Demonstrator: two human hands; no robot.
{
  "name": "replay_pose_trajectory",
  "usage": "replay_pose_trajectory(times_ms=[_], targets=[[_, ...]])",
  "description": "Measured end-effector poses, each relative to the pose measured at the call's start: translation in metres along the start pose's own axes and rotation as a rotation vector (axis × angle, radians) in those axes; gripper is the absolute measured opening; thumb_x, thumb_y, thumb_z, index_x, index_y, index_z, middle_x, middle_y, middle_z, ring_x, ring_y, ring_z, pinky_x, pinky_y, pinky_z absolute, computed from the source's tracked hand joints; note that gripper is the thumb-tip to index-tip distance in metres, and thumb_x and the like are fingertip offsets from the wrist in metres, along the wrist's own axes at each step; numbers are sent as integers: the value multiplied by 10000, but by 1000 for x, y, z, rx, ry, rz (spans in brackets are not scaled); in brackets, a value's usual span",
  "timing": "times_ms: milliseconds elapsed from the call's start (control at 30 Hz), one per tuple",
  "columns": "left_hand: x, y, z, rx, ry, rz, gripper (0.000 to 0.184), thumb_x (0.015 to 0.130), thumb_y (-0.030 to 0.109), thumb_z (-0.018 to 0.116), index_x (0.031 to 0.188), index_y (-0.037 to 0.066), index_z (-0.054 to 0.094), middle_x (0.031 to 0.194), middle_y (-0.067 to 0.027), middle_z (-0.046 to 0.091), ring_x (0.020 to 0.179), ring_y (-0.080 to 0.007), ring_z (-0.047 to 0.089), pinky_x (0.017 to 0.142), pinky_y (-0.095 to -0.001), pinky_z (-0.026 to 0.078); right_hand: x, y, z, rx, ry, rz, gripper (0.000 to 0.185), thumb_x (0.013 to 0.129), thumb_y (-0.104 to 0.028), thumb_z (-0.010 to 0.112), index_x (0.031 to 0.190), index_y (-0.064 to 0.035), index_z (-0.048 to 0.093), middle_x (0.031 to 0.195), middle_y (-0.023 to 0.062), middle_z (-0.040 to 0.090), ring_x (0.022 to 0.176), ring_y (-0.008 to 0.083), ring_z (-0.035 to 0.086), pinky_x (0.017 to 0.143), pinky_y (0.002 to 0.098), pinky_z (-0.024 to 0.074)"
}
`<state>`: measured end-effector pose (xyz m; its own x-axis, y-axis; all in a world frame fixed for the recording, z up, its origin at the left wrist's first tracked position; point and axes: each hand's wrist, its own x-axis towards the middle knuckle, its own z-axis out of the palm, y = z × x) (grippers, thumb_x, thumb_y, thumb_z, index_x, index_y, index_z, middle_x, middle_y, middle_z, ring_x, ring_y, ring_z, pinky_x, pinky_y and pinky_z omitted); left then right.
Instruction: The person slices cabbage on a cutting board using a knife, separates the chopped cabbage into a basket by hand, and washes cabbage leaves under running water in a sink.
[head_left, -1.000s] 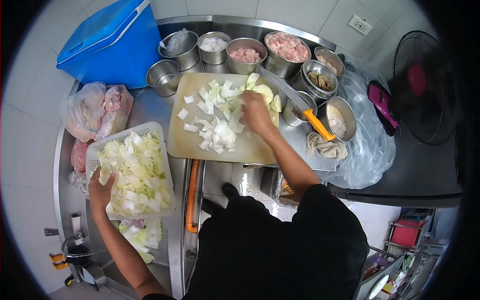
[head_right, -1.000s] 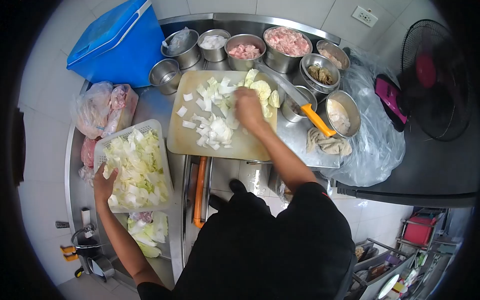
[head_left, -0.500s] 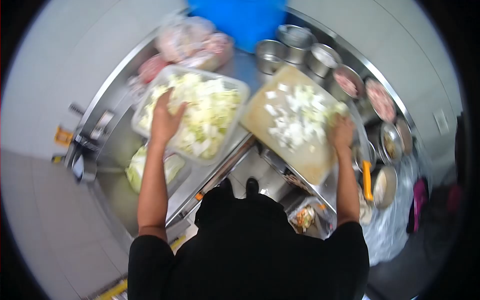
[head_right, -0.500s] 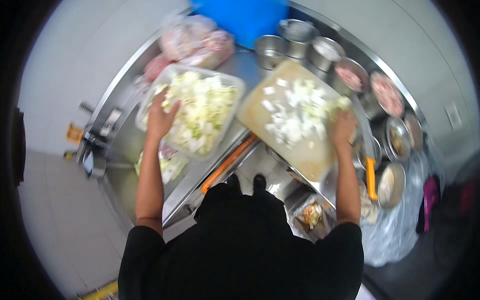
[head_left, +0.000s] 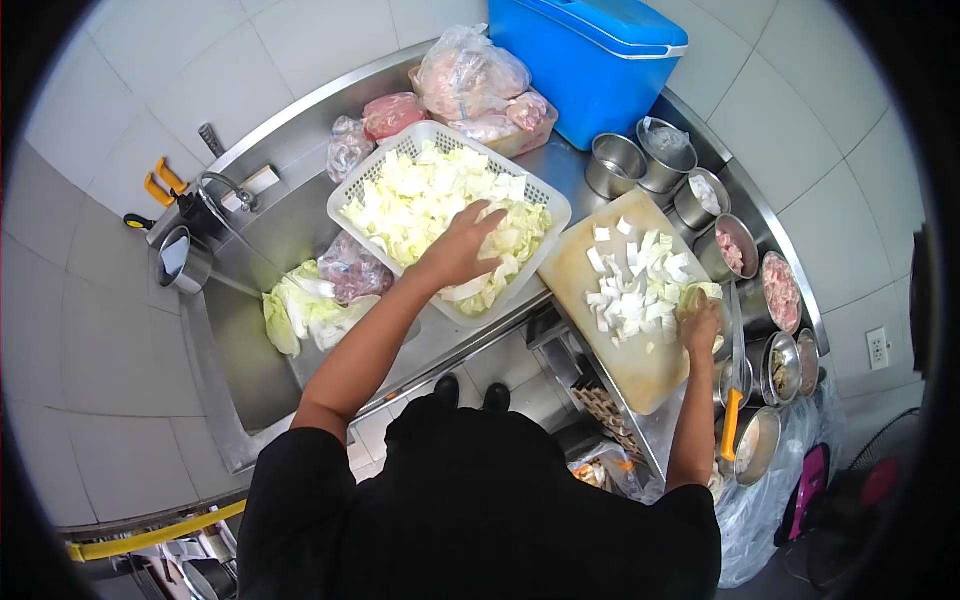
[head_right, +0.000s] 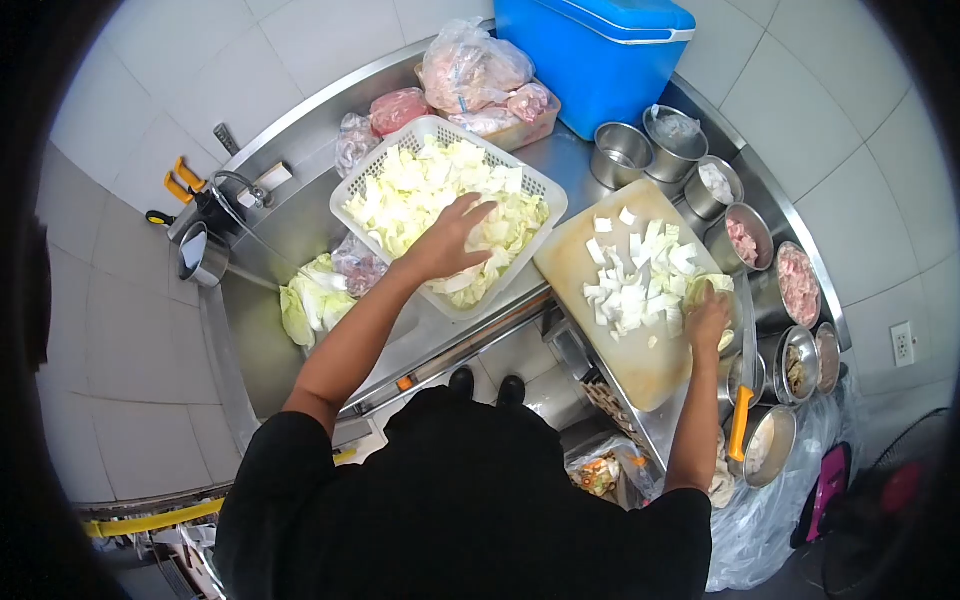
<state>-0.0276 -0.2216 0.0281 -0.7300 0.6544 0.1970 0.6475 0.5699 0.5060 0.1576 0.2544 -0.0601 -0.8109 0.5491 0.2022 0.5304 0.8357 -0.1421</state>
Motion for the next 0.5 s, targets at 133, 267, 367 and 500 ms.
replay_pose_trajectory(times_ms=[133, 267, 367, 500], targets=[[25, -10, -16, 155, 18, -8, 637, 809, 319, 690, 1388, 162, 476, 1440, -205, 391, 1338, -382, 352, 1074, -567, 317, 1, -2, -2, 117, 1, 42, 647, 733, 40, 631, 1359, -20, 477, 1276, 246, 539, 1187, 415, 499, 1024, 432, 404], [40, -70, -44, 418, -111, -341, 733, 783, 450, 687, 1423, 184, 448, 1495, -195, 312, 1402, -402, 244, 1108, -565, 262, -7, 1, -14, 250, 61, 4, 631, 734, 64, 620, 1347, 4, 482, 1256, 252, 553, 1181, 424, 502, 1029, 431, 400], [47, -141, -49, 203, -91, -309, 773, 748, 450, 754, 1393, 127, 477, 1421, -233, 412, 1317, -422, 389, 1064, -423, 383, -16, -1, -26, 291, 160, -79, 613, 767, 81, 610, 1360, 14, 467, 1266, 211, 574, 1157, 353, 551, 1006, 382, 420], [60, -151, -73, 48, 98, -281, 548, 684, 209, 841, 1145, 23, 611, 1105, -208, 649, 1001, -313, 638, 897, -353, 486, -21, 2, -37, 967, 172, 119, 556, 866, 50, 574, 1400, 6, 426, 1295, 132, 570, 1119, 210, 571, 962, 298, 434]])
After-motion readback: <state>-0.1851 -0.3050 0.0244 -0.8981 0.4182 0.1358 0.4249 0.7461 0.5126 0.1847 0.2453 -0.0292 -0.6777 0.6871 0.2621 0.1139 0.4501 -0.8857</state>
